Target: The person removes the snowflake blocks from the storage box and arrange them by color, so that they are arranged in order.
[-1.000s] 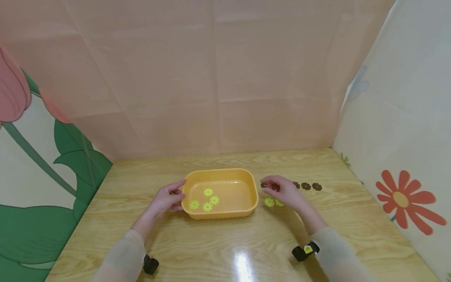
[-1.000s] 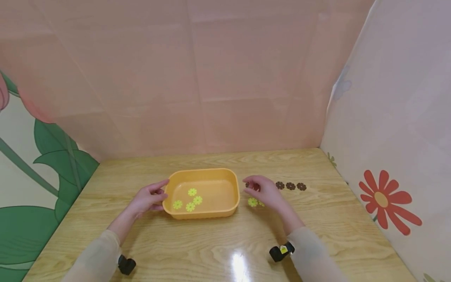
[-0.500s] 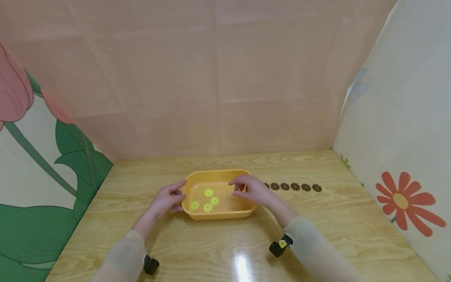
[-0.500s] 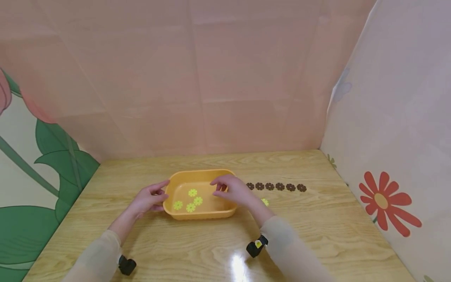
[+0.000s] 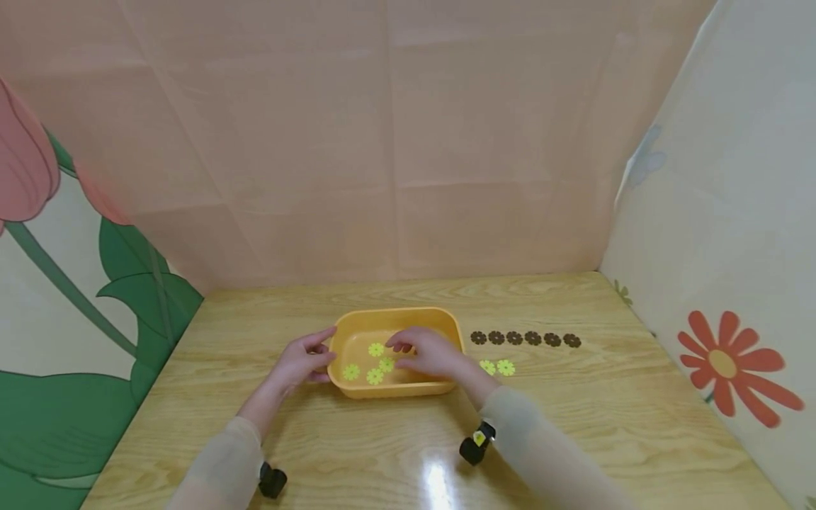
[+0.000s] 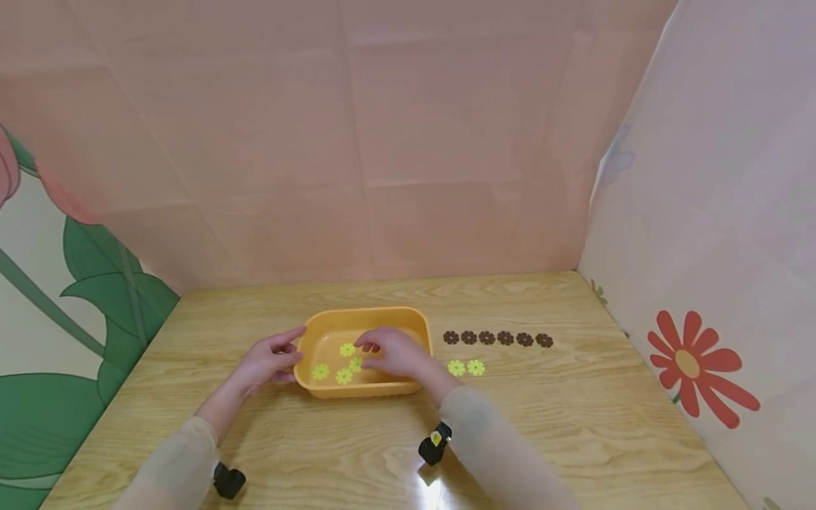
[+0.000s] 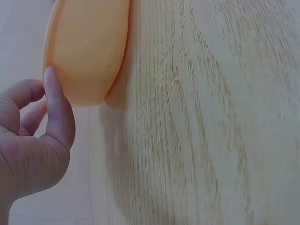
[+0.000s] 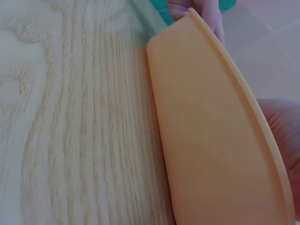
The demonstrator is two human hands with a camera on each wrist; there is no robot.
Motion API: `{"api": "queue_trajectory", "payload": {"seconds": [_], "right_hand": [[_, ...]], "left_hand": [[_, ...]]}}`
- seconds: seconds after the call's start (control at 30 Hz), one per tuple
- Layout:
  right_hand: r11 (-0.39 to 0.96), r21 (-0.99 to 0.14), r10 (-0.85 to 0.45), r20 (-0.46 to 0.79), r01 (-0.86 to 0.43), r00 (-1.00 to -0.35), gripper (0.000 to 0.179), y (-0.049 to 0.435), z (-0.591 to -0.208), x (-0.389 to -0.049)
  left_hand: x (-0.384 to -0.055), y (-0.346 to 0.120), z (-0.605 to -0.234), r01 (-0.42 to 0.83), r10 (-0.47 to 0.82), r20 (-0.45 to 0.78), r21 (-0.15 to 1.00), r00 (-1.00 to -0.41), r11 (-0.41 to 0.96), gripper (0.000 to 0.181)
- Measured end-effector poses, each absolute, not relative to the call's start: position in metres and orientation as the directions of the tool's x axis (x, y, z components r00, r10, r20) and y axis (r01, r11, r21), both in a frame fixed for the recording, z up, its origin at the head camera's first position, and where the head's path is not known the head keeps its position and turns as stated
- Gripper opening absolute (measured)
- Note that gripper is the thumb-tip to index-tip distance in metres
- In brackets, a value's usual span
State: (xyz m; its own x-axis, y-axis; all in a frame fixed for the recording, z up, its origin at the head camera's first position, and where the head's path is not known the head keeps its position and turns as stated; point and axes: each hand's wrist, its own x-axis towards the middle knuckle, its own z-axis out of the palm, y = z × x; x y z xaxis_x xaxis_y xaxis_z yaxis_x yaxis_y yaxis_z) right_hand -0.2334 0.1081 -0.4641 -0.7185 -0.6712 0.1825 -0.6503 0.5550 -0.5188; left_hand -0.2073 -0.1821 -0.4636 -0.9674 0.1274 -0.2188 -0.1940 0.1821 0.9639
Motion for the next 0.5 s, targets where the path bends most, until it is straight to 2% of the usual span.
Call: {"api": "queue_trajectory", "payload": {"seconds": [0.5], "right_hand": [[0.604,-0.552,-0.646,0.083,-0.575,-0.758,0.034,0.094,-0.476,-0.242]], "left_hand": [[-0.21,-0.182,-0.467,-0.2,0.121,-0.222,0.965,-0.968,0.168,0.058]]}}
